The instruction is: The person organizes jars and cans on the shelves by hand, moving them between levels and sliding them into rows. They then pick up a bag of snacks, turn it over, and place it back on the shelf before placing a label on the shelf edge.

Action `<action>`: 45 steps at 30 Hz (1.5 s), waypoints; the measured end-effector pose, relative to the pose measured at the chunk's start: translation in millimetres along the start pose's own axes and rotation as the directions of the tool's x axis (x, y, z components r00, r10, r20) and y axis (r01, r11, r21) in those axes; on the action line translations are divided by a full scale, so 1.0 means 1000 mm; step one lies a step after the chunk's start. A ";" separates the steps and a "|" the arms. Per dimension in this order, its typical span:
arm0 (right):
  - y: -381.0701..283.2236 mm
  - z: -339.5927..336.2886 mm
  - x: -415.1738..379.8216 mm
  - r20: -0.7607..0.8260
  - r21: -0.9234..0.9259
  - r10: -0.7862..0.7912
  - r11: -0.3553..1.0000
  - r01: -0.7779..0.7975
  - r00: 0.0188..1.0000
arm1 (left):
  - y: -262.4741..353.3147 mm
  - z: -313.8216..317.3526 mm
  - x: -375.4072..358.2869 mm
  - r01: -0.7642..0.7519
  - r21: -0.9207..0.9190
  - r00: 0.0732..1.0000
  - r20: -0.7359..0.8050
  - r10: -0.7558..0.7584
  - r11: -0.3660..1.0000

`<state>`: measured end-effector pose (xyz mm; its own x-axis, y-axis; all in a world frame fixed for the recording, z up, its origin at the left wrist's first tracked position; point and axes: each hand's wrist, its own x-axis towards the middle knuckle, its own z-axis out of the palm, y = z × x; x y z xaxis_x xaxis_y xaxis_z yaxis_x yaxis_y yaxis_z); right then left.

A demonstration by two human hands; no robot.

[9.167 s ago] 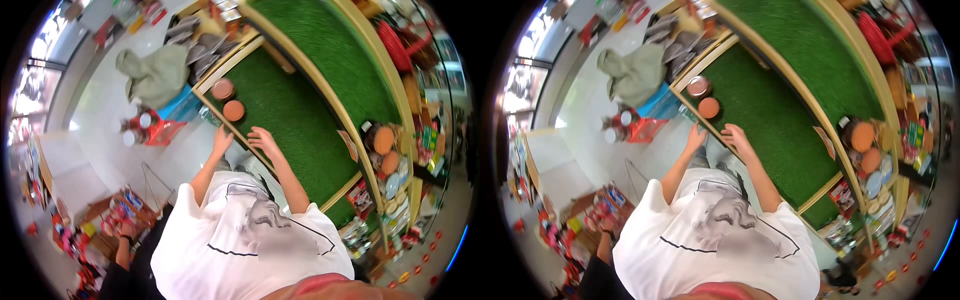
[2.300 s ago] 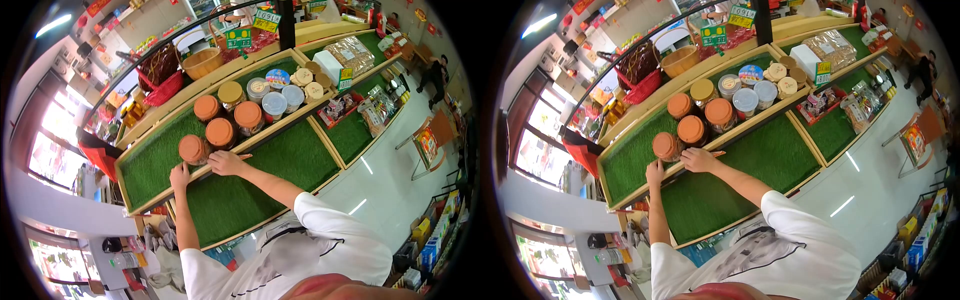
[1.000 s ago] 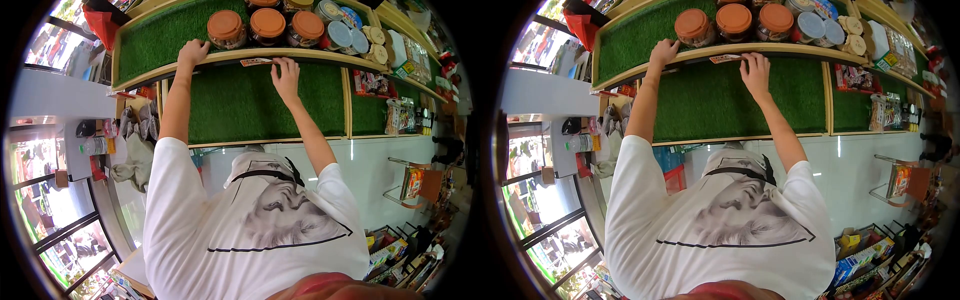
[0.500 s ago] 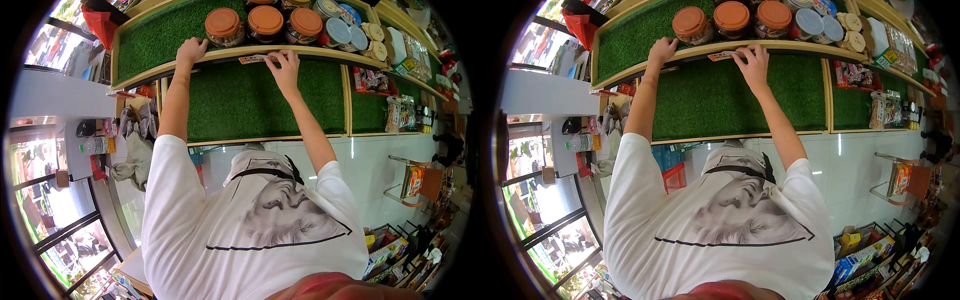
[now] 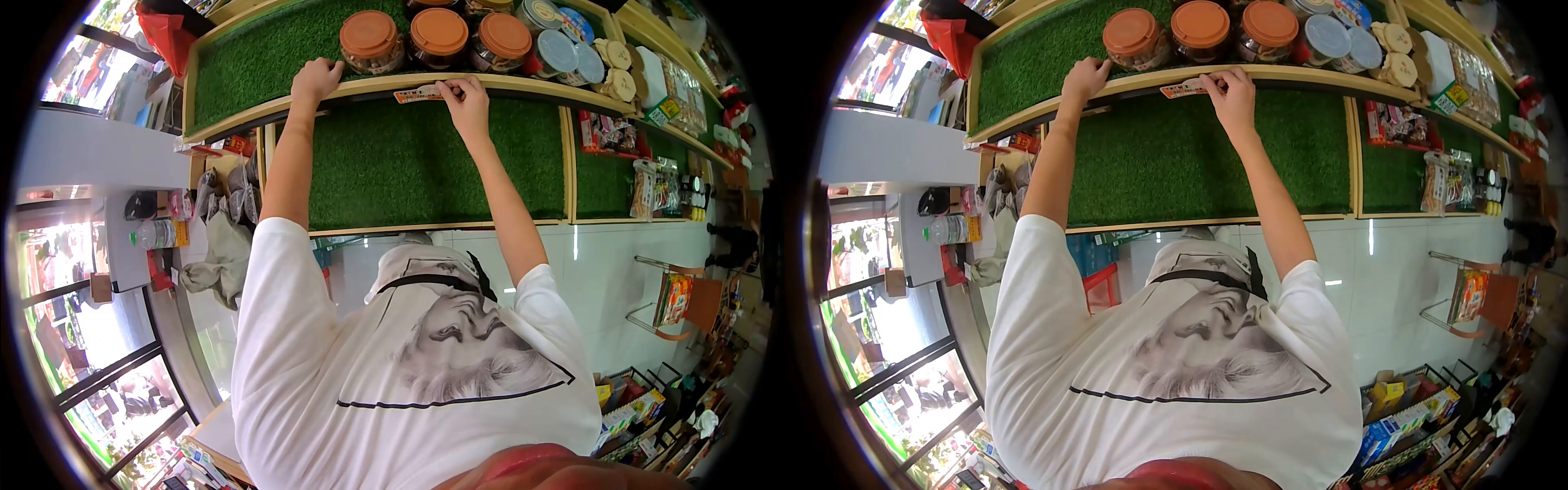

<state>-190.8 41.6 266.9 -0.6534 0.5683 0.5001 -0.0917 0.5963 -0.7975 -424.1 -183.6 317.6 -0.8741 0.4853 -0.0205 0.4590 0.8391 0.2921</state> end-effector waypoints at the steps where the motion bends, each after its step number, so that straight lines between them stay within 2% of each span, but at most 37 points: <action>1: -0.003 -0.001 0.000 0.006 0.021 0.018 1.000 -0.019 1.000 | 0.001 -0.001 0.000 0.006 0.004 1.000 0.011 -0.006 1.000; 10: -0.008 -0.004 -0.002 0.026 0.042 0.028 0.999 -0.029 0.999 | 0.001 -0.001 -0.002 -0.004 0.010 1.000 -0.006 0.004 1.000; 16: -0.014 -0.003 -0.009 0.032 0.028 0.141 0.989 -0.142 0.989 | 0.000 0.000 0.000 -0.006 0.004 1.000 0.002 0.006 1.000; 22: -0.021 -0.003 -0.007 0.023 0.026 0.155 0.987 -0.156 0.988 | 0.003 -0.003 -0.003 -0.001 0.009 1.000 -0.003 0.001 1.000; 31: -0.021 -0.003 -0.008 0.047 -0.061 0.175 0.983 -0.172 0.983 | 0.004 -0.003 -0.003 0.010 -0.003 1.000 0.004 -0.010 1.000; 34: -0.019 -0.001 -0.007 -0.001 -0.077 0.078 0.994 -0.078 0.997 | 0.005 -0.005 -0.005 0.011 0.002 1.000 -0.003 -0.011 1.000; 36: -0.019 0.001 -0.008 -0.020 -0.151 -0.043 0.988 0.040 0.999 | 0.006 -0.006 -0.005 0.013 0.008 1.000 0.002 -0.013 1.000; 42: -0.015 0.000 -0.017 -0.041 -0.293 -0.279 0.921 0.256 0.959 | 0.007 -0.006 -0.006 0.020 0.001 1.000 -0.008 -0.020 1.000; 45: -0.015 -0.002 -0.020 -0.018 -0.309 -0.292 0.911 0.272 0.956 | 0.009 -0.007 -0.007 0.021 0.000 1.000 -0.010 -0.021 1.000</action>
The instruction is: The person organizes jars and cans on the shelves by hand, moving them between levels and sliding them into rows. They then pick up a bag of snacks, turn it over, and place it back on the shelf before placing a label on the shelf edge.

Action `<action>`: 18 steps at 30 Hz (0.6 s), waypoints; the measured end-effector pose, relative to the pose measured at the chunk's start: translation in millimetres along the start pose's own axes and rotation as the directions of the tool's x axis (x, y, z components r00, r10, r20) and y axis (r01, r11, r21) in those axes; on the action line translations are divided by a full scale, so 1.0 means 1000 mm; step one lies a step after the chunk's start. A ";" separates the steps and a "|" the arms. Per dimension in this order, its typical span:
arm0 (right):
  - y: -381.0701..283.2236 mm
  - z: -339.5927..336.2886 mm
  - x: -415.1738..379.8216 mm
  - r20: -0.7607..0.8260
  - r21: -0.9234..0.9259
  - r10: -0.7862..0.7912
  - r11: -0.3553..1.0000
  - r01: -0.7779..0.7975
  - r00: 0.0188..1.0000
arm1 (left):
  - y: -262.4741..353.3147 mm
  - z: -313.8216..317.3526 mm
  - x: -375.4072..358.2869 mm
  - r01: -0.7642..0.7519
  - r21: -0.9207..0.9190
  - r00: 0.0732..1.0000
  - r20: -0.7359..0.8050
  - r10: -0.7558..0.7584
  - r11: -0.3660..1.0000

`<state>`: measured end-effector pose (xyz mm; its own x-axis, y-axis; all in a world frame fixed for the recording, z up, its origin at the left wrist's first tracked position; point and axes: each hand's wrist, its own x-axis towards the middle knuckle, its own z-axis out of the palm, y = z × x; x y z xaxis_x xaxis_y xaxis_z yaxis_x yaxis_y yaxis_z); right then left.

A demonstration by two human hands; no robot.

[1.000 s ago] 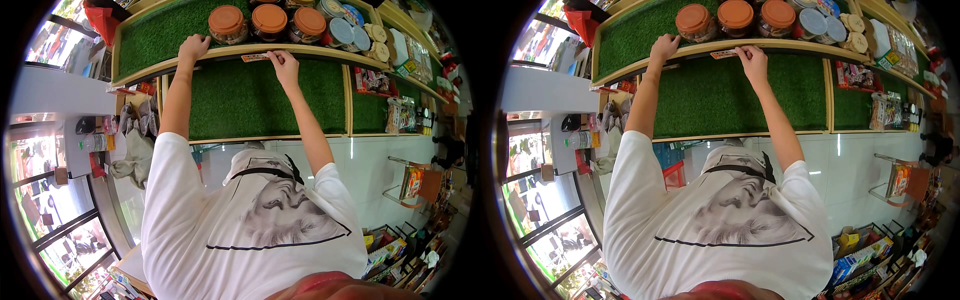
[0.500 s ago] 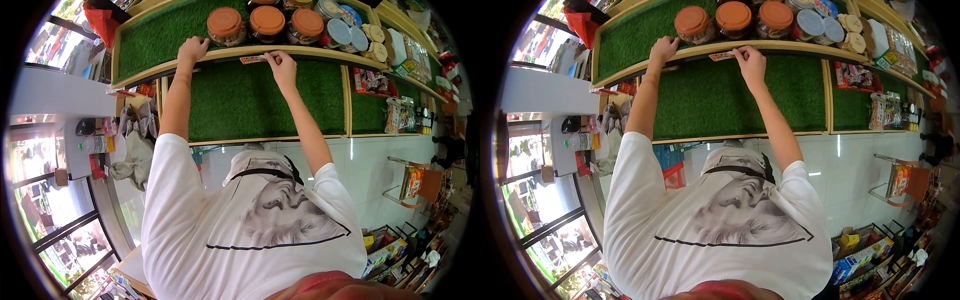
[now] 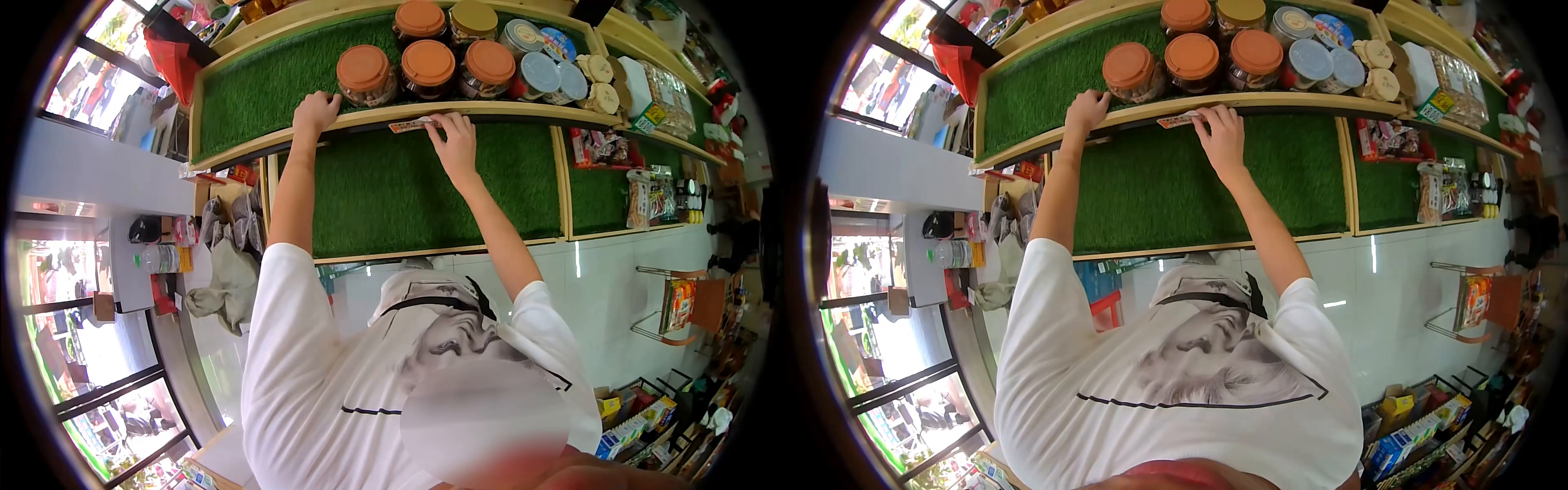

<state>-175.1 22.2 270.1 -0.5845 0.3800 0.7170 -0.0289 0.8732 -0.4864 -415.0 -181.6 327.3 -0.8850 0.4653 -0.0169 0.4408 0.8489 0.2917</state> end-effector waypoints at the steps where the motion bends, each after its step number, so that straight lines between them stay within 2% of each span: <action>1: 0.000 -0.001 0.000 0.000 -0.006 -0.007 1.000 0.007 1.000 | 0.000 0.000 -0.001 -0.004 -0.004 1.000 -0.014 0.004 1.000; 5: 0.001 -0.003 0.000 0.022 -0.004 0.017 1.000 -0.017 1.000 | -0.014 0.017 0.009 -0.059 0.044 0.990 -0.129 0.065 0.997; 11: -0.001 -0.005 0.001 0.005 -0.044 -0.026 0.999 0.027 1.000 | -0.005 0.007 0.002 -0.067 0.002 0.994 -0.090 0.067 0.998; 13: -0.002 -0.005 0.001 -0.002 -0.065 -0.052 0.997 0.052 0.999 | -0.002 0.004 -0.004 -0.076 0.000 0.989 -0.129 0.076 0.997; 18: 0.000 -0.004 0.004 0.030 -0.032 -0.026 0.999 0.027 0.999 | 0.003 0.000 -0.007 -0.033 -0.029 0.996 -0.089 0.030 0.999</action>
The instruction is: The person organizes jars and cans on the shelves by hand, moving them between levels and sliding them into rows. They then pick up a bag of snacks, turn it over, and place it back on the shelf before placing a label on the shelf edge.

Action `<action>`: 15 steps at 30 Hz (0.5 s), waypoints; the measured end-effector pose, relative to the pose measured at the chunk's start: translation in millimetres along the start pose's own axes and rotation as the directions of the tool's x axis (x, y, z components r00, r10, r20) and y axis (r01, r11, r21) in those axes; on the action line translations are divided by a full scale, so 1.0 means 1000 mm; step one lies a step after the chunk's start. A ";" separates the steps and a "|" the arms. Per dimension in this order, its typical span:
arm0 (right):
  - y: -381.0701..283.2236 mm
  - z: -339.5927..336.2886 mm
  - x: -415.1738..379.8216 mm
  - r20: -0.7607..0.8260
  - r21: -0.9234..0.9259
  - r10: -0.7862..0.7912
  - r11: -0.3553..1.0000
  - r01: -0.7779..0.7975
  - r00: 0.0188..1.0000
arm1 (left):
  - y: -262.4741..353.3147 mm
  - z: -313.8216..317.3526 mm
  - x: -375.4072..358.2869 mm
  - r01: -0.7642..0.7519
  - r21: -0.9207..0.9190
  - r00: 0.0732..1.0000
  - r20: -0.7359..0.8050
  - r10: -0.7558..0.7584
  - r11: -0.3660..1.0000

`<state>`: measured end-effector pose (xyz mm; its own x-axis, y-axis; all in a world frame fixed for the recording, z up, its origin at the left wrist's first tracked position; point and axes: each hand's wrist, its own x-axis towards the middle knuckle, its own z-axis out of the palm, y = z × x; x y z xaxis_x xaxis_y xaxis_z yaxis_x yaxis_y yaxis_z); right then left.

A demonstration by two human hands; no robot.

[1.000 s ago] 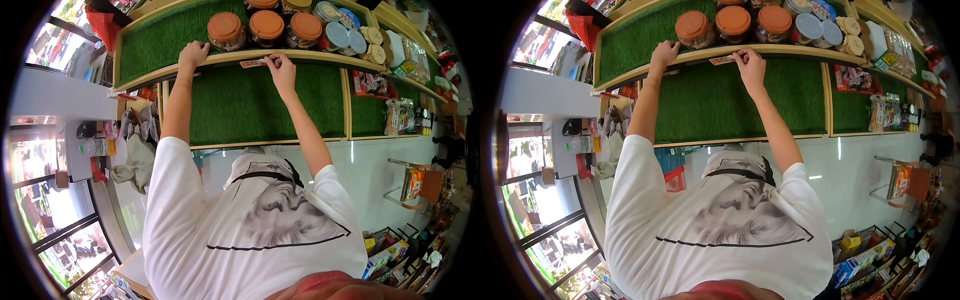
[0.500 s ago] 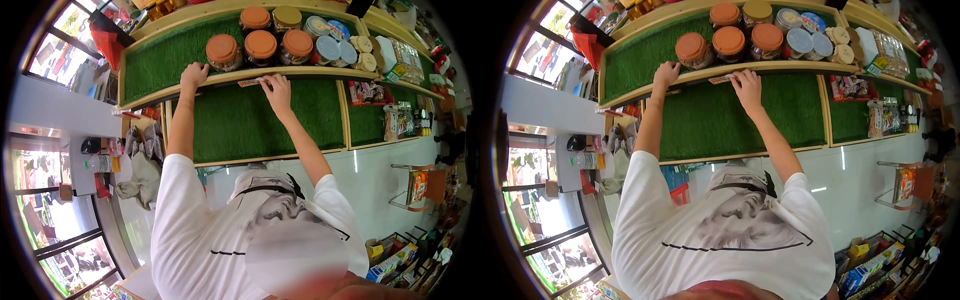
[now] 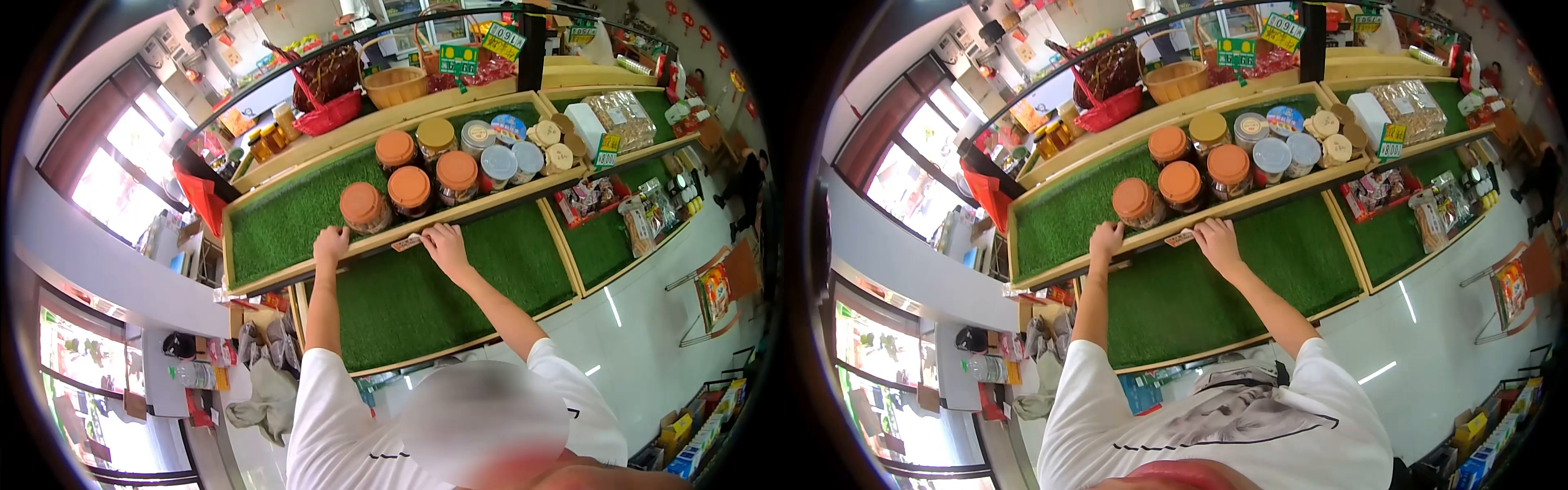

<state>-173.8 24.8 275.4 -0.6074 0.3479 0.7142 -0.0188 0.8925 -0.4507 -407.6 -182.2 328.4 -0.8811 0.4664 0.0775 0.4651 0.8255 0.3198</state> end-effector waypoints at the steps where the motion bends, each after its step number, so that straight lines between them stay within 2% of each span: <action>1: -0.001 -0.001 0.002 0.004 0.013 0.007 1.000 -0.007 1.000 | 0.000 0.001 0.000 0.003 0.004 1.000 -0.005 -0.003 1.000; 8: 0.002 -0.007 0.007 0.083 0.072 0.007 0.997 -0.013 0.997 | 0.000 0.001 0.001 0.013 -0.004 1.000 0.002 -0.013 1.000; 11: 0.008 -0.001 0.009 0.009 0.096 -0.064 0.993 0.063 0.998 | 0.000 0.001 0.001 0.014 -0.002 1.000 0.007 -0.014 1.000; 15: 0.004 -0.002 0.011 0.061 0.110 -0.043 0.993 0.036 0.997 | 0.002 -0.002 -0.003 0.021 -0.014 1.000 -0.010 -0.022 1.000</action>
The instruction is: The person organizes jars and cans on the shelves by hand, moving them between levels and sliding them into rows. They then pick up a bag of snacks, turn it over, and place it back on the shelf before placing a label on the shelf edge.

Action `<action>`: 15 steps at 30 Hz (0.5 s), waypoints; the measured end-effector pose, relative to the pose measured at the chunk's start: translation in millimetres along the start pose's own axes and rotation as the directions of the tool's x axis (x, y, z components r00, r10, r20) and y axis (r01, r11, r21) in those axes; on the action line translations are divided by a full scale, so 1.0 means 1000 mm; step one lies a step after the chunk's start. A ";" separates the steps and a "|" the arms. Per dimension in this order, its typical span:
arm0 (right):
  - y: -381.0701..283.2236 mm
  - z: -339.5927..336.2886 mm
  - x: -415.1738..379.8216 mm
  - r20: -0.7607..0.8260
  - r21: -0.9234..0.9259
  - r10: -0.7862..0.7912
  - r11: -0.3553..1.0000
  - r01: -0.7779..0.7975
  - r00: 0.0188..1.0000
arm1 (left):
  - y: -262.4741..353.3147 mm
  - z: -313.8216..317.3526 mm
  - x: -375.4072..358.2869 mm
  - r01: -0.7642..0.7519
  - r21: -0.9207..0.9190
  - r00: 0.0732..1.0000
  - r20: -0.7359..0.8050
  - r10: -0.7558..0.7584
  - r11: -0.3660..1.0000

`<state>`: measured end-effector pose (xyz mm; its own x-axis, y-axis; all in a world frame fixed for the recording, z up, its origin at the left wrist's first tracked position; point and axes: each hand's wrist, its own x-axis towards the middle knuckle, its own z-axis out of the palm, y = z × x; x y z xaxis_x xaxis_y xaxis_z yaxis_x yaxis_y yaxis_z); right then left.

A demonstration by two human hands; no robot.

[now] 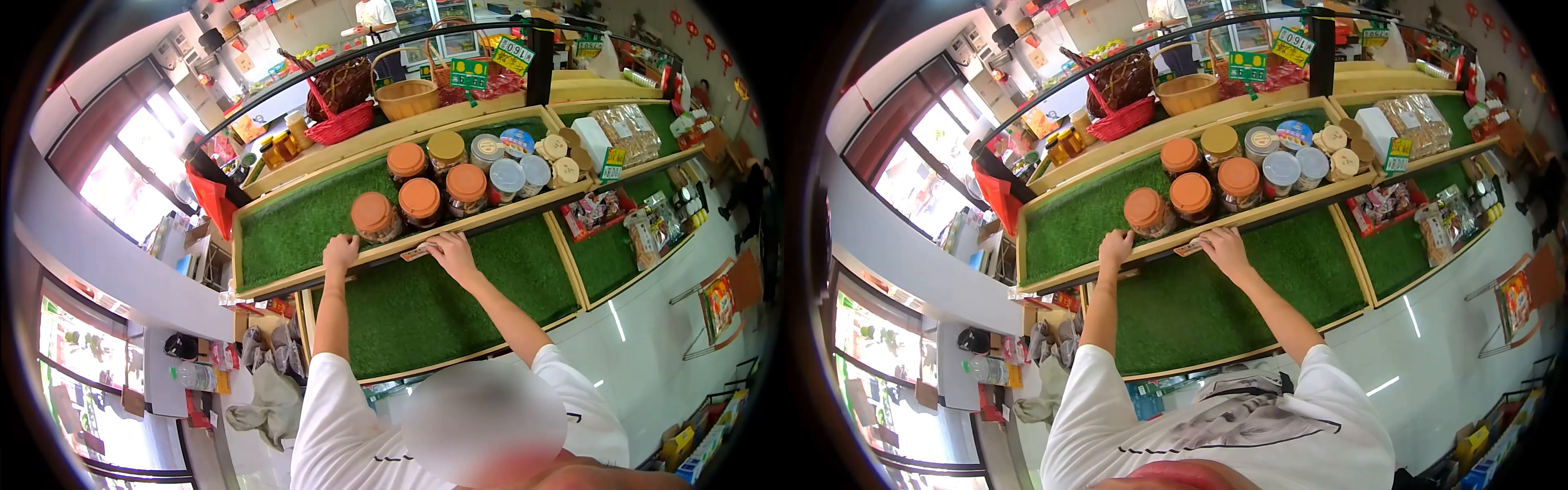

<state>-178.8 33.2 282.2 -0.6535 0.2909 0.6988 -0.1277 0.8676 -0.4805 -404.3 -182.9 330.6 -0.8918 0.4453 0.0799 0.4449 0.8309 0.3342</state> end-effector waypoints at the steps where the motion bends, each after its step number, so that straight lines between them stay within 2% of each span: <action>1: 0.000 0.001 0.001 -0.011 0.022 -0.004 1.000 0.004 1.000 | 0.001 0.000 0.001 0.000 0.002 1.000 0.017 0.000 1.000; 2: 0.001 0.000 0.002 -0.023 0.043 -0.007 0.999 0.007 1.000 | 0.001 -0.002 0.002 -0.002 0.003 0.999 0.035 0.002 1.000; 5: 0.001 -0.008 0.007 0.153 0.041 0.098 0.994 -0.105 0.983 | -0.002 0.003 0.005 -0.004 0.011 0.999 0.032 0.004 1.000; 8: 0.000 -0.020 0.017 0.339 0.129 0.239 0.946 -0.297 0.910 | -0.006 0.005 0.005 -0.009 0.007 1.000 0.001 0.009 1.000; 11: 0.005 -0.021 0.021 0.333 0.152 0.164 0.962 -0.225 0.929 | -0.005 0.005 0.005 -0.003 -0.005 1.000 0.002 0.003 1.000; 15: 0.000 -0.021 0.021 0.307 0.121 0.189 0.964 -0.235 0.933 | -0.004 0.002 0.006 0.000 -0.010 0.999 0.040 0.000 1.000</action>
<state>-176.9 48.1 308.4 -0.8626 0.3114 0.3988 -0.0600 0.7196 -0.6918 -411.5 -182.8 327.4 -0.8876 0.4588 0.0420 0.4440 0.8275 0.3436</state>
